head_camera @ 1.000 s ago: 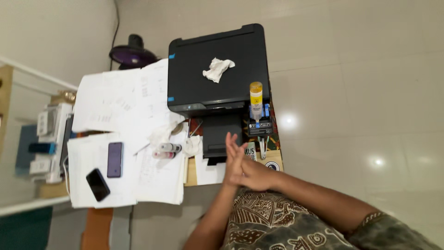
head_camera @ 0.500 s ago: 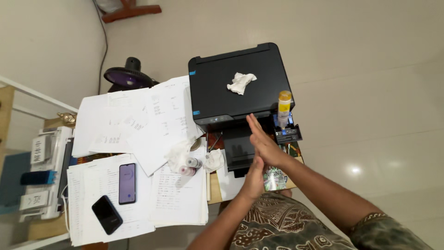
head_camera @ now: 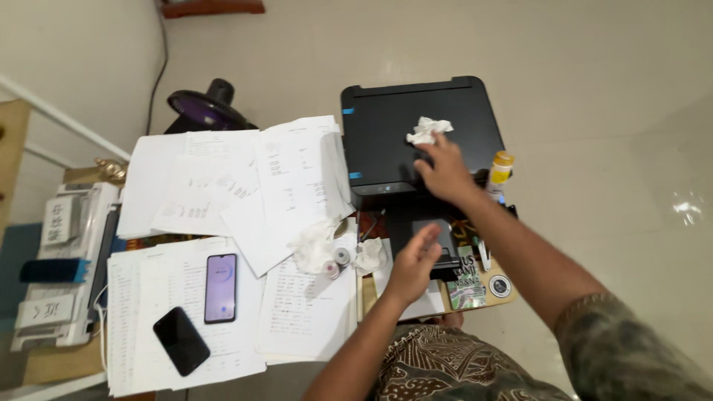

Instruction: The person wipes the top and front of a black printer with a white cloth, opens the front cover, and places ink bottles into the ink tank slots. They continue wiping the printer surface and handle several ink bottles before closing the cover.

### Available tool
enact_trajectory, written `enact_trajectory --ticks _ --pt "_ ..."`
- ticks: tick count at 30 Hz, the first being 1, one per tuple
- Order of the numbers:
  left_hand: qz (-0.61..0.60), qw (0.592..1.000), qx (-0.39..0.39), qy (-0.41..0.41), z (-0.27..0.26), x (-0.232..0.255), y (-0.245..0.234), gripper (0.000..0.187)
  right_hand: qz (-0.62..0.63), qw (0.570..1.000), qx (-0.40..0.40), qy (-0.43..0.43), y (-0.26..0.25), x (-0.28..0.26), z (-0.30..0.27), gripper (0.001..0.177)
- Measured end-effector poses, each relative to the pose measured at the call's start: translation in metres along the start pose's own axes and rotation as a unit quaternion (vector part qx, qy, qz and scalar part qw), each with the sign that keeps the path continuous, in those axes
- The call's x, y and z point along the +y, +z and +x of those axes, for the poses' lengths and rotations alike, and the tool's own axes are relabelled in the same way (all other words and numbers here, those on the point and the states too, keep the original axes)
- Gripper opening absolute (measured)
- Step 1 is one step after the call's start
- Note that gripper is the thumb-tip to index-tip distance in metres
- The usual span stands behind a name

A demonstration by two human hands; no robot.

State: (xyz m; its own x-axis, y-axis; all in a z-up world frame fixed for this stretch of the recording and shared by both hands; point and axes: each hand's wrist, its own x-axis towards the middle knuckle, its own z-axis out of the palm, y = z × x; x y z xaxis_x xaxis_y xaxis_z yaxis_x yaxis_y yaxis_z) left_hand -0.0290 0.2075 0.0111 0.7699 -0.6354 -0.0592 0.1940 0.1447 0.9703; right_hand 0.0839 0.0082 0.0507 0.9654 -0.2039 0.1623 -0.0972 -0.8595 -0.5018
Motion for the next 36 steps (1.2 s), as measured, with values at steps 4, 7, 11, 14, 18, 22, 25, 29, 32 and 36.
enact_trajectory --ticks 4,7,11,14,18,22,25,29,32,36 --pt "0.056 0.997 0.035 -0.027 -0.021 -0.008 -0.015 0.053 -0.141 0.986 -0.079 0.033 0.002 0.004 0.041 0.052" --pt "0.057 0.994 0.074 -0.051 -0.028 -0.018 -0.02 0.051 -0.169 0.977 -0.122 0.042 0.003 0.005 0.044 0.054" --pt "-0.003 0.988 0.139 -0.07 -0.018 -0.041 -0.022 0.045 -0.172 0.979 -0.103 -0.028 0.002 0.013 0.025 0.057" --pt "-0.075 0.979 0.18 -0.052 -0.003 -0.065 -0.025 0.041 -0.137 0.985 -0.059 -0.081 -0.001 0.021 -0.006 0.053" --pt "0.071 0.965 0.247 -0.057 0.01 -0.088 -0.029 0.04 -0.07 0.986 -0.032 -0.15 -0.003 0.029 -0.069 0.052" --pt "0.316 0.908 0.261 -0.089 0.006 -0.099 -0.031 0.043 -0.031 0.963 -0.094 -0.25 0.016 0.034 -0.138 0.054" --pt "0.383 0.879 0.24 -0.152 0.003 -0.105 -0.029 0.051 -0.023 0.972 -0.188 -0.14 0.033 0.045 -0.163 0.061" --pt "0.353 0.883 0.213 -0.225 0.003 -0.122 -0.032 0.058 -0.119 0.948 -0.291 -0.044 0.053 0.055 -0.161 0.072" --pt "0.289 0.912 0.21 -0.202 0.007 -0.141 -0.039 0.06 -0.148 0.935 -0.319 -0.058 0.066 0.05 -0.155 0.077" --pt "0.226 0.939 0.204 -0.158 0.018 -0.16 -0.052 0.063 -0.156 0.914 -0.361 -0.094 0.077 0.032 -0.138 0.078"
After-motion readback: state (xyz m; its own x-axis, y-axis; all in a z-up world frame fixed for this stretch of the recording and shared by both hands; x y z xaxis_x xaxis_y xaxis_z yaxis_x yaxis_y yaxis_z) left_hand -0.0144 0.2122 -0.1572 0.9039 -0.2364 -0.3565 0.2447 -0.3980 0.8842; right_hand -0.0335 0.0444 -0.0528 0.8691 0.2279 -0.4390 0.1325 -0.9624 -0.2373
